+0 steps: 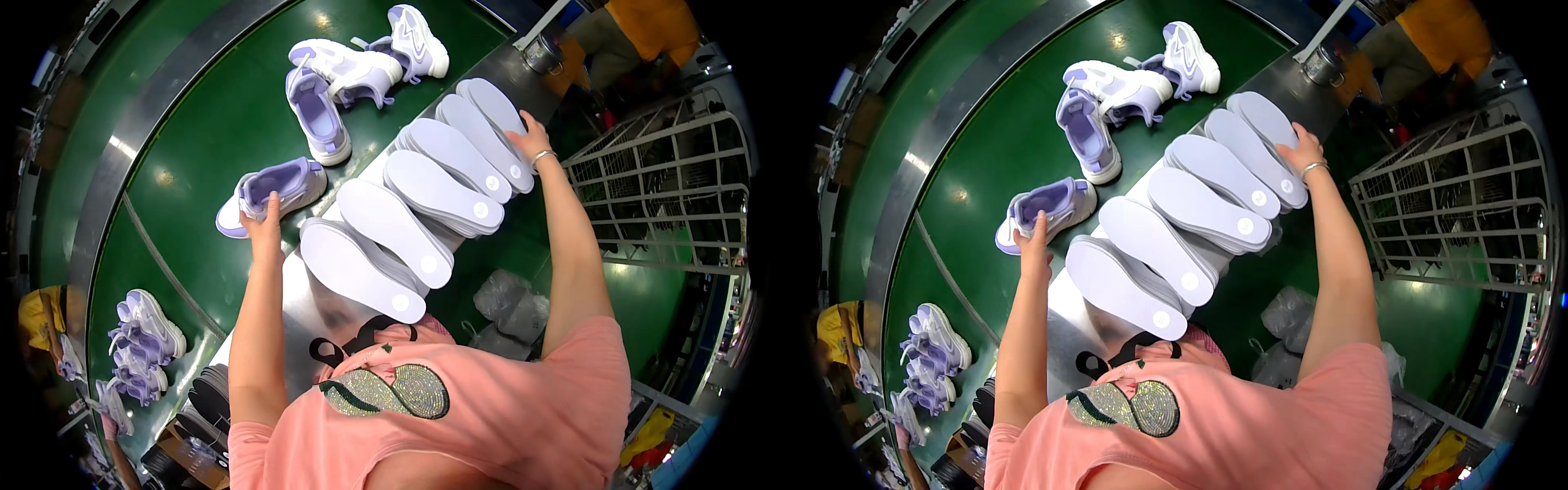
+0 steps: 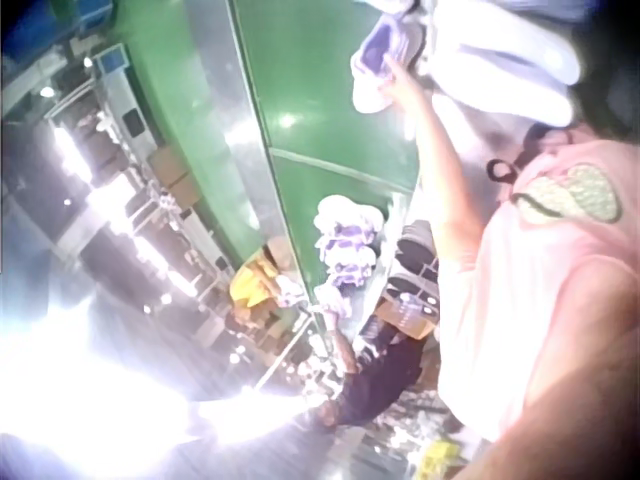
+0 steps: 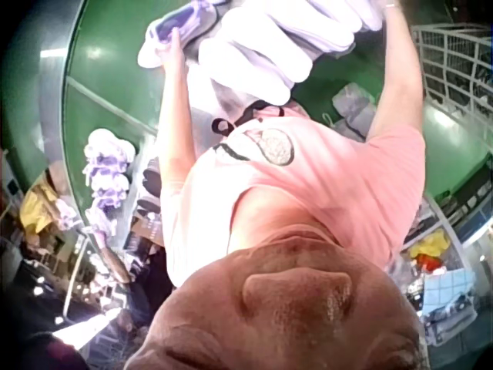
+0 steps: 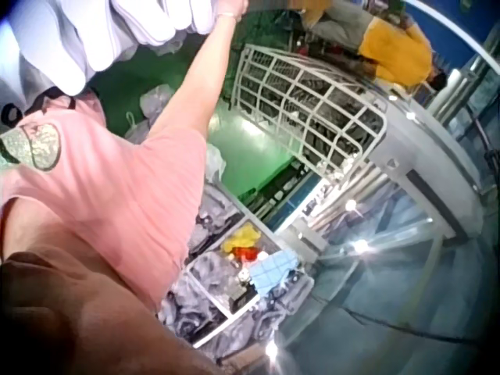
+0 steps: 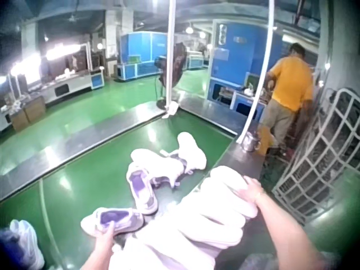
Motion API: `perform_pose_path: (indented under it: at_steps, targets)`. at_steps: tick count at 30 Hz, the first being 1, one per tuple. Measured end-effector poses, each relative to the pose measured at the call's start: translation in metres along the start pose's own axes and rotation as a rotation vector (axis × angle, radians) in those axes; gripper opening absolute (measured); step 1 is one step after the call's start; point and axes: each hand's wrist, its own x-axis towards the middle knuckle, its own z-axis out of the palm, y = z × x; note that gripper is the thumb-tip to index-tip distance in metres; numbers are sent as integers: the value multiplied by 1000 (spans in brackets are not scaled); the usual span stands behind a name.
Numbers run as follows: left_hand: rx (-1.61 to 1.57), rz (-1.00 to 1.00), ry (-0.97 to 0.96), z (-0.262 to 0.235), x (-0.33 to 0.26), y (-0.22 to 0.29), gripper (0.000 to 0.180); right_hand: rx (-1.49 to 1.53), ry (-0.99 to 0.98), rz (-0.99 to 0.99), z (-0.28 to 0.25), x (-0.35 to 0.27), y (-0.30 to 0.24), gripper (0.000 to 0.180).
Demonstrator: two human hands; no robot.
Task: The person inserts white insoles into purple and white sneakers, then gathers more insoles from a plastic bag on the floor.
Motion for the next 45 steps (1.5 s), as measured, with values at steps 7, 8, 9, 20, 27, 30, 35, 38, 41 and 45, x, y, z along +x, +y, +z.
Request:
perform_pose_path:
  at_steps: [7,8,9,20,27,30,35,38,41,45]
  targets:
    - [136,256,-58,30,60,9,76,21,-77,-235,22,42,26,70]
    - [32,308,-133,36,72,6,65,32,-78,-227,22,47,23,70]
    - [265,388,-68,44,84,6,59,41,-82,-215,23,50,22,69]
    - [442,358,-80,60,101,6,51,376,-394,-370,-21,7,-35,47]
    - [422,391,-126,57,107,1,51,9,-306,-454,0,-16,-27,56]
    - [327,361,-151,57,104,5,52,23,-280,-454,7,-2,-22,58]
    - [564,537,301,68,53,31,47,-152,-223,-431,3,1,-25,57]
    - [429,894,126,75,10,56,39,47,-124,-554,-2,-11,-36,60]
    - [279,558,-553,108,-16,71,40,266,-113,-607,9,-43,-67,67]
    - [466,339,-900,169,-22,82,70,-13,-129,-604,22,-78,-85,76]
